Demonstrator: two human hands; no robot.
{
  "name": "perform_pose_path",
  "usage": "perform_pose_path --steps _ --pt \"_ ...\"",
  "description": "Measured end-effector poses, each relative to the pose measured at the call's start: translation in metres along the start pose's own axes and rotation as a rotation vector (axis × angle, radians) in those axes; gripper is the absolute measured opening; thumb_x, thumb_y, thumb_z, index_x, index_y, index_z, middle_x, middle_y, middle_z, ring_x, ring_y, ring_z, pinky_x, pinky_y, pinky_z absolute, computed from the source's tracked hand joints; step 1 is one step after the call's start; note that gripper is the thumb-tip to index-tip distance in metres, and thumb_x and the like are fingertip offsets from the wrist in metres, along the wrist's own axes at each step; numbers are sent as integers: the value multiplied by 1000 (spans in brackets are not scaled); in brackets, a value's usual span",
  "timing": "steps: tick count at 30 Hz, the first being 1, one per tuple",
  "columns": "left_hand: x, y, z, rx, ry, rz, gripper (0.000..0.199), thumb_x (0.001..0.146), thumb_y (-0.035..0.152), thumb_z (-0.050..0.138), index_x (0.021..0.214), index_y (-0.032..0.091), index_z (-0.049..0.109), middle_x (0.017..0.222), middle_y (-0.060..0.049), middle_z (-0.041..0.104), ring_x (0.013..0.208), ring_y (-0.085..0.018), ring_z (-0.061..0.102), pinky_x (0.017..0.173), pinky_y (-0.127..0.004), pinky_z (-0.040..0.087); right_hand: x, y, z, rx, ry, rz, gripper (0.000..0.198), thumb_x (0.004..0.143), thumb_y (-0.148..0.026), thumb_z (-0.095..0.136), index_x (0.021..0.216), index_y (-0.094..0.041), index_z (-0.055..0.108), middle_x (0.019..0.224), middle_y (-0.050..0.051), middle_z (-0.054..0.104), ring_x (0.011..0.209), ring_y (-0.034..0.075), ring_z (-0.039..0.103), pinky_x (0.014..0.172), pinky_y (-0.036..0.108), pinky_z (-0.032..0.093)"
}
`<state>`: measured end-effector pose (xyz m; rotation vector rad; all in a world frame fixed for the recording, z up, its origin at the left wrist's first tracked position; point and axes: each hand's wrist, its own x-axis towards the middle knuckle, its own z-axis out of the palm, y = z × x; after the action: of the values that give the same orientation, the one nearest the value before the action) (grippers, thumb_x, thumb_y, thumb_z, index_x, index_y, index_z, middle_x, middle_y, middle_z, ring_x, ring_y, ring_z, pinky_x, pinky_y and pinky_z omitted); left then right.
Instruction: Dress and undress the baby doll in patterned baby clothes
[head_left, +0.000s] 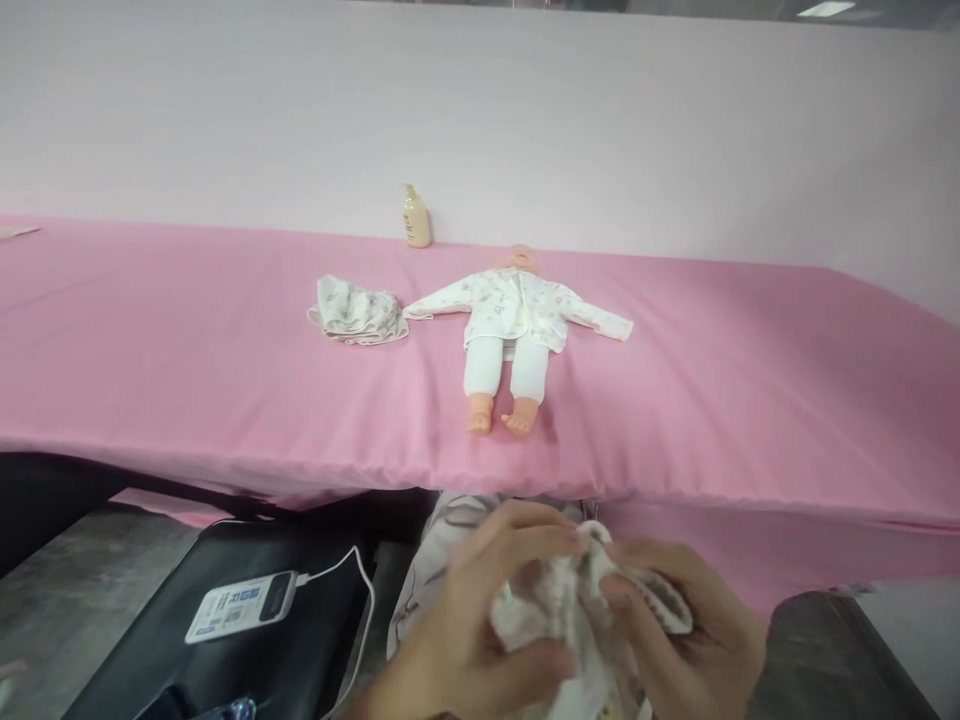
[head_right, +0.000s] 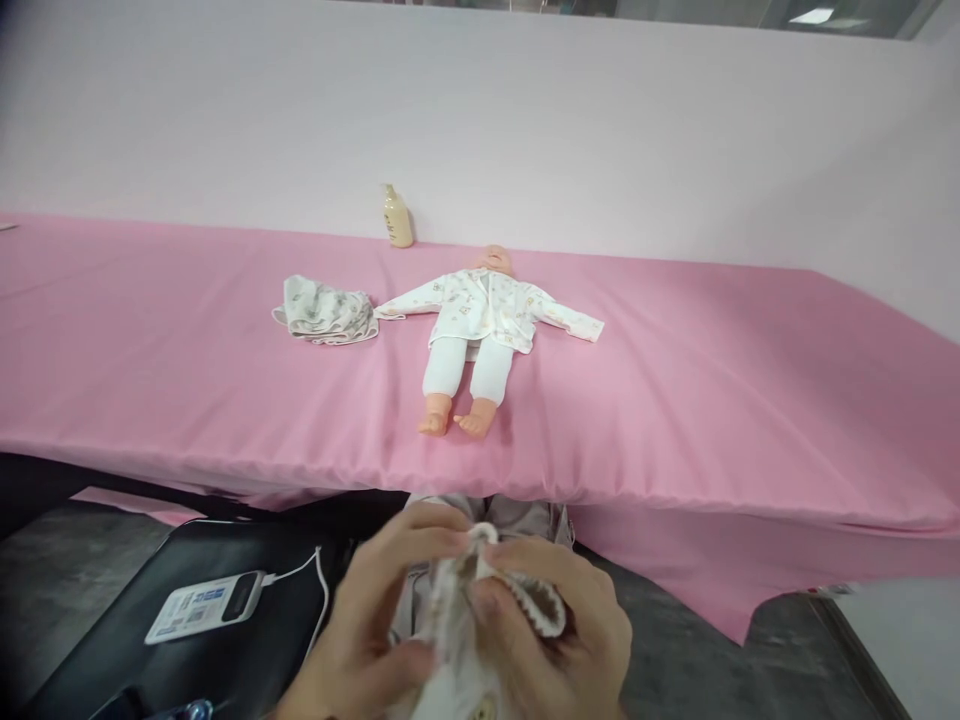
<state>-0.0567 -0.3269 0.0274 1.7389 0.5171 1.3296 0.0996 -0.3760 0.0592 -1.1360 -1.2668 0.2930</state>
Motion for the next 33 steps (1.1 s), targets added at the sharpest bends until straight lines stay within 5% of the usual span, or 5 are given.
perform_pose_path --steps 11,17,24,30,33 --pt "20 14 -4 489 -205 -59 61 70 -3 48 122 30 54 107 -3 68 93 -18 66 80 -28 54 16 -5 -4 161 -99 110 10 73 -30 77 75 -36 69 58 -6 65 43 13 53 40 26 41" --pt "44 21 -19 712 -137 110 46 83 3 48 123 23 59 103 -4 71 90 -15 68 79 -23 54 48 -16 -20 -23 -127 -279 22 75 -33 76 95 -41 71 58 -5 66 40 15 53 34 29 37" --pt "107 41 -62 561 312 386 23 74 17 72 93 29 76 82 2 72 69 -14 64 62 -23 51 138 -15 -24 -435 71 -539 14 70 -38 80 74 -30 71 59 -6 67 46 9 52 39 26 30" --pt "235 -46 -71 561 354 297 23 83 27 61 102 18 70 100 -4 70 85 -16 60 84 -28 45 256 65 58 -439 108 -322 17 82 -31 65 80 -15 66 87 5 68 84 18 62 80 35 45" --pt "255 -116 -73 582 199 89 20 84 25 57 97 13 67 105 -10 68 98 -21 58 94 -32 40 252 122 106 -441 -192 -233 26 80 -25 64 102 -13 62 113 12 64 106 23 58 95 37 42"
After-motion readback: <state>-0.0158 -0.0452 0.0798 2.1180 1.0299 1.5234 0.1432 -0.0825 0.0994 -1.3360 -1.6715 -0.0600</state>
